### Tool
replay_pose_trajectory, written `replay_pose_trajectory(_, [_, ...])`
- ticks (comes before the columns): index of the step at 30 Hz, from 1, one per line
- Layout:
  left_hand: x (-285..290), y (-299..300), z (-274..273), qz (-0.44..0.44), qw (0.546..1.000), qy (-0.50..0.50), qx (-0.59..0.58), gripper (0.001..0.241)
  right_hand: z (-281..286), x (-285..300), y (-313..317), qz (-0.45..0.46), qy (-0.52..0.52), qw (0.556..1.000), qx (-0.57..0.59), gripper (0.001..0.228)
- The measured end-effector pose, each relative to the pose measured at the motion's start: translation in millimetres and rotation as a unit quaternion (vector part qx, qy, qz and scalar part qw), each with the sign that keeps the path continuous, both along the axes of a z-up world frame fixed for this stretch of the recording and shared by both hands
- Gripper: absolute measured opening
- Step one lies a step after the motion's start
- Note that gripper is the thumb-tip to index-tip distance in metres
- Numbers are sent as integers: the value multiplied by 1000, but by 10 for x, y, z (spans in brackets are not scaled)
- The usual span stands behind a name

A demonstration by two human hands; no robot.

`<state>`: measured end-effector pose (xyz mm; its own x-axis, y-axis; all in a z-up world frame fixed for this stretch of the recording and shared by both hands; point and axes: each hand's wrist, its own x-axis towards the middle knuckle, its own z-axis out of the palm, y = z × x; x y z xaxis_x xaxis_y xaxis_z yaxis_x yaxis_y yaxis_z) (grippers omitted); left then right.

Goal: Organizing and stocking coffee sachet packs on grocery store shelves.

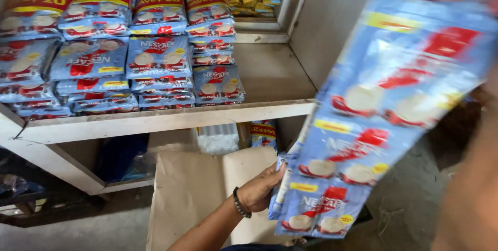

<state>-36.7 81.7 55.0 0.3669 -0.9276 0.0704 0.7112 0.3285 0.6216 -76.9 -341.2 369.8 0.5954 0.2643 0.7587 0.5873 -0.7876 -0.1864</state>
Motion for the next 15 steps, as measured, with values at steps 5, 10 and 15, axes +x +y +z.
replay_pose_trajectory(5, [-121,146,-14,-12,1000,-3,-5,64,313,170,1777,21,51,885,462,13])
replay_pose_trajectory(10, [-198,267,-307,23,999,-7,-43,114,96,350,1944,-17,16,920,392,20])
replay_pose_trajectory(15, [-351,494,100,17,999,-27,29,89,-218,565,1880,-31,25,897,440,20])
